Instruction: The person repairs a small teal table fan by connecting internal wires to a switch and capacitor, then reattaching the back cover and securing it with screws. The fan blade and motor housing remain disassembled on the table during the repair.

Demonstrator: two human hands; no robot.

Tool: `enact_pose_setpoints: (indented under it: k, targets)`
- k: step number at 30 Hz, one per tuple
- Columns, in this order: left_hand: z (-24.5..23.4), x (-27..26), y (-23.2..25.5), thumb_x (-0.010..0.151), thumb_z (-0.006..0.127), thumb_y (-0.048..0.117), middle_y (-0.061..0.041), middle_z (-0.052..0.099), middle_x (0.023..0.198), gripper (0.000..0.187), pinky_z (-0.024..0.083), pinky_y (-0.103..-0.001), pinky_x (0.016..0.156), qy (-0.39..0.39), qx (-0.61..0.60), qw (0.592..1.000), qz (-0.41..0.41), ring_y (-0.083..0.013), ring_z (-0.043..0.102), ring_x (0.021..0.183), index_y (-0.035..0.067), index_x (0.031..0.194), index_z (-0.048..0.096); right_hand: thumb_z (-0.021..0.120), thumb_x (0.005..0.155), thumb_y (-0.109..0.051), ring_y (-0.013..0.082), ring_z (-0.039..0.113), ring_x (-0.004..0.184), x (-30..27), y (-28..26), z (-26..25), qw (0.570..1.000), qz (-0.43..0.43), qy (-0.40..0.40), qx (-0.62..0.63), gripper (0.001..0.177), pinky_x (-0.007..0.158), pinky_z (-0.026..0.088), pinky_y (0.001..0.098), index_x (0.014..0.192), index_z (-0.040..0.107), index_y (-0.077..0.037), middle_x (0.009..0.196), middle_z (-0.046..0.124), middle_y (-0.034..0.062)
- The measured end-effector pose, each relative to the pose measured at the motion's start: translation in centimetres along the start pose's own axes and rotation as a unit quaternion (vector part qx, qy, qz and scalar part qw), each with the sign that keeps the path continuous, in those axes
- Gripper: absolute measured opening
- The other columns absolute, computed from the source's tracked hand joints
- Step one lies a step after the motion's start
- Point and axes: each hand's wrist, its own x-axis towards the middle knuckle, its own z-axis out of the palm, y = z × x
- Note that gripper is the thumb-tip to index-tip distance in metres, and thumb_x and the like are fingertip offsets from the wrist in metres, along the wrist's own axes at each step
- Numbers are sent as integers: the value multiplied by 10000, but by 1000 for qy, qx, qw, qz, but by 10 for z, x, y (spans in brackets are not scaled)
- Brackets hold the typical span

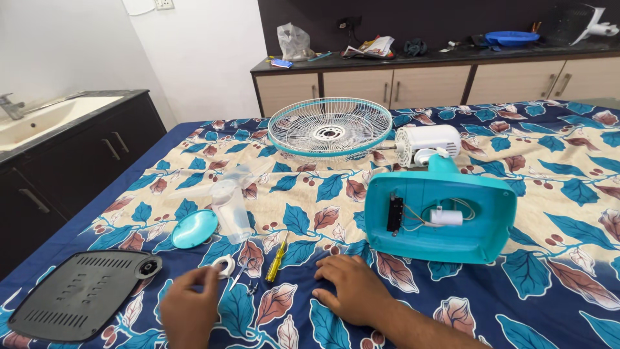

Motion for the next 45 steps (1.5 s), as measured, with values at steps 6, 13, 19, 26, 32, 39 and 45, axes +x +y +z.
enact_pose_setpoints:
  k: [6, 13, 19, 26, 32, 39, 45]
  targets:
    - [-24, 54, -99, 754, 767, 606, -105, 649, 1348, 540, 405, -641, 1000, 116, 246, 961, -55, -388, 517, 1299, 262, 1169, 804, 763, 844, -372, 284, 584, 1245, 0, -2, -2, 1000, 11, 13, 1, 333, 1031, 401, 453, 1029, 713, -99, 1264, 695, 74]
    - [-27, 102, -227, 774, 824, 560, -283, 615, 1345, 508, 372, -554, 1213, 63, 251, 958, -123, -441, 496, 1383, 208, 1139, 829, 779, 831, -372, 285, 592, 1229, 1, -1, -1, 1000, 12, 20, -2, 331, 1022, 411, 448, 1009, 710, -102, 1257, 696, 77]
    - [-6, 93, -254, 823, 866, 412, -355, 519, 1449, 429, 497, -558, 941, 180, 107, 969, -129, -451, 488, 1321, -11, 839, 796, 786, 815, -365, 281, 584, 1232, 3, -3, -3, 999, 32, 6, 6, 335, 1047, 401, 446, 1038, 720, -124, 1296, 699, 66]
    - [1, 85, -254, 863, 816, 356, -307, 585, 1393, 392, 497, -459, 860, 279, 81, 939, -182, -366, 566, 1192, -11, 939, 701, 780, 827, -363, 283, 590, 1233, 2, -1, -3, 1000, 14, 9, 5, 319, 1051, 399, 449, 1004, 715, -105, 1251, 702, 70]
    - [-15, 96, -246, 877, 768, 305, -299, 607, 1382, 410, 481, -398, 775, 309, -13, 929, -205, -315, 598, 1097, -29, 1071, 634, 784, 820, -371, 274, 591, 1238, 2, -2, -3, 1000, 26, 3, 9, 327, 1048, 401, 445, 995, 713, -104, 1246, 702, 64]
    - [-39, 96, -210, 893, 713, 246, -289, 633, 1369, 473, 462, -327, 677, 393, -211, 881, -160, -256, 636, 986, -51, 1226, 557, 790, 816, -364, 285, 588, 1237, 1, 0, -3, 1000, 24, 8, 12, 316, 1047, 400, 454, 985, 721, -106, 1243, 706, 69]
    - [-43, 77, -142, 906, 666, 195, -282, 656, 1358, 553, 445, -267, 592, 406, -385, 825, -77, -205, 668, 891, -70, 1359, 490, 785, 825, -368, 282, 592, 1245, 1, 1, -3, 1000, 17, 9, 10, 324, 1049, 411, 450, 1009, 713, -112, 1247, 708, 67]
